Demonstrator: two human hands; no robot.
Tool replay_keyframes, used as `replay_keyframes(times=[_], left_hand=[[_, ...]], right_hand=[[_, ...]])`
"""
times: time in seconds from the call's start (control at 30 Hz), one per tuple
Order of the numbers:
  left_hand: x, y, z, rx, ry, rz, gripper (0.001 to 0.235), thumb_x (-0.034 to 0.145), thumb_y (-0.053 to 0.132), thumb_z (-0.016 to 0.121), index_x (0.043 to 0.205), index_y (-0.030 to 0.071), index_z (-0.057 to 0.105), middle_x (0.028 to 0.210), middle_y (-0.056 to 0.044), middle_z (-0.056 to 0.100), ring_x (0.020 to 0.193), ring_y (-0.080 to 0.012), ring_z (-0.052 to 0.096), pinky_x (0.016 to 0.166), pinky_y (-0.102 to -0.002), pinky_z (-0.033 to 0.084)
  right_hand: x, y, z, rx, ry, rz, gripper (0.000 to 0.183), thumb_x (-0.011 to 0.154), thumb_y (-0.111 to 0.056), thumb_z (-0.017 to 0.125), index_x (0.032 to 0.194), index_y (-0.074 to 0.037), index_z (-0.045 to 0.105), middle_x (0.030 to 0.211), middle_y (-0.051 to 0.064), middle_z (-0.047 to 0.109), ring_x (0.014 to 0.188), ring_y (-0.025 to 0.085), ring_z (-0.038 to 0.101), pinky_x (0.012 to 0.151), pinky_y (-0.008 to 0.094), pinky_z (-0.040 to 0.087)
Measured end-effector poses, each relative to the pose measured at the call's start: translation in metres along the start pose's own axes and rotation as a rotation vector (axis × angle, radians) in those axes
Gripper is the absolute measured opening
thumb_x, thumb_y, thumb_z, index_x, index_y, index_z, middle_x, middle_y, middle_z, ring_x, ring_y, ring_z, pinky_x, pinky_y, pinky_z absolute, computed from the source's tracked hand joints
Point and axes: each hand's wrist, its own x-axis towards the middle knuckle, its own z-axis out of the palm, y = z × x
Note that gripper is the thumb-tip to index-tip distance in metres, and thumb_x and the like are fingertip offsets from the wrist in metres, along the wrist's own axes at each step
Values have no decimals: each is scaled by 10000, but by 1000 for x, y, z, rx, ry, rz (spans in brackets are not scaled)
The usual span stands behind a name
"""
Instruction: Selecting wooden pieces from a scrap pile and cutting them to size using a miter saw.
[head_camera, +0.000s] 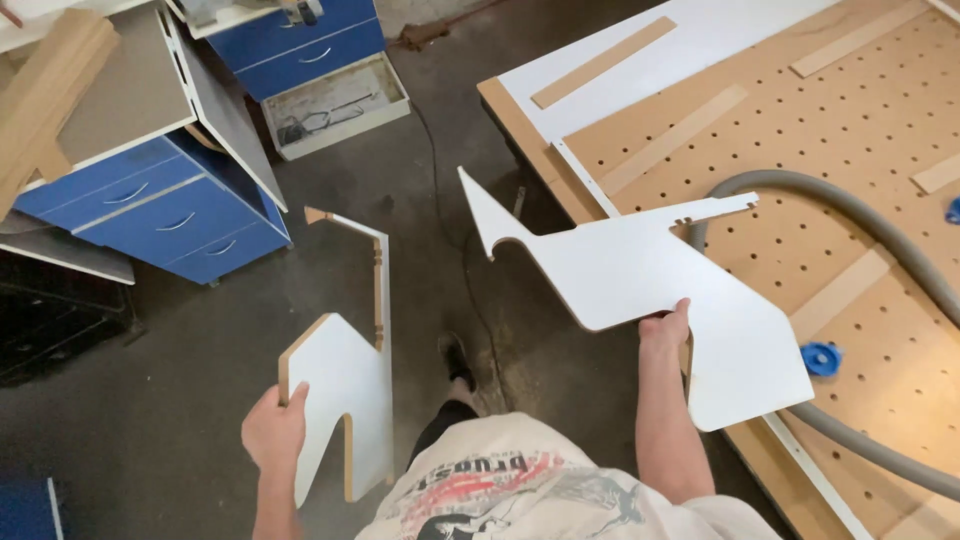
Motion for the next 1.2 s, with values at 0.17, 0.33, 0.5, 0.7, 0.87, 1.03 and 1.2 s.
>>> replay_keyframes(times=[0.17,0.33,0.5,0.7,0.87,1.03,1.2], left_hand=[[138,62,36,-76,46,103,559,986,427,628,652,126,295,569,0,297,536,-158,269,551,-349,234],[234,137,25,-60,29,130,565,990,408,644,652,142,278,550,8,279,515,-137,232,532,-331,211],[313,178,40,134,111,59,477,974,544,588,779,111,553,759,-126,643,769,-404,621,660,-501,436],[341,292,-6,141,214,21,550,1048,495,581,701,127,364,591,-13,395,550,-188,376,525,-371,280],[375,349,-63,142,271,-36,545,1035,497,638,724,98,436,624,-42,461,598,-230,437,592,-394,339],[402,410,-131,121,291,-94,539,1011,532,663,765,71,531,674,-86,546,663,-259,494,613,-412,339],[439,466,-200,207,295,44,530,1058,579,687,836,110,579,647,-56,503,630,-229,461,579,-386,316]], right_hand=[[49,56,98,-8,158,23,494,948,-396,646,1354,-114,660,1342,102,727,1186,334,711,963,515,633],[174,91,147,162,-89,270,696,1000,-599,421,1478,-126,601,1546,180,562,1410,453,503,1099,695,418],[284,112,182,-71,30,47,470,971,-491,568,1317,-215,725,1376,39,735,1240,293,713,1025,470,608],[378,125,207,-299,116,-54,527,878,-418,502,1271,-168,748,1387,-40,720,1295,179,639,1107,210,475],[446,112,164,-1639,-9,-318,373,866,-89,575,1218,36,583,1251,190,612,1027,315,504,865,336,390],[452,99,204,-1863,-146,-97,520,909,-307,630,1228,103,619,1203,278,639,983,417,590,849,366,424],[414,159,306,-1609,-68,619,709,957,-517,698,1015,189,722,921,340,741,756,396,715,628,402,574]])
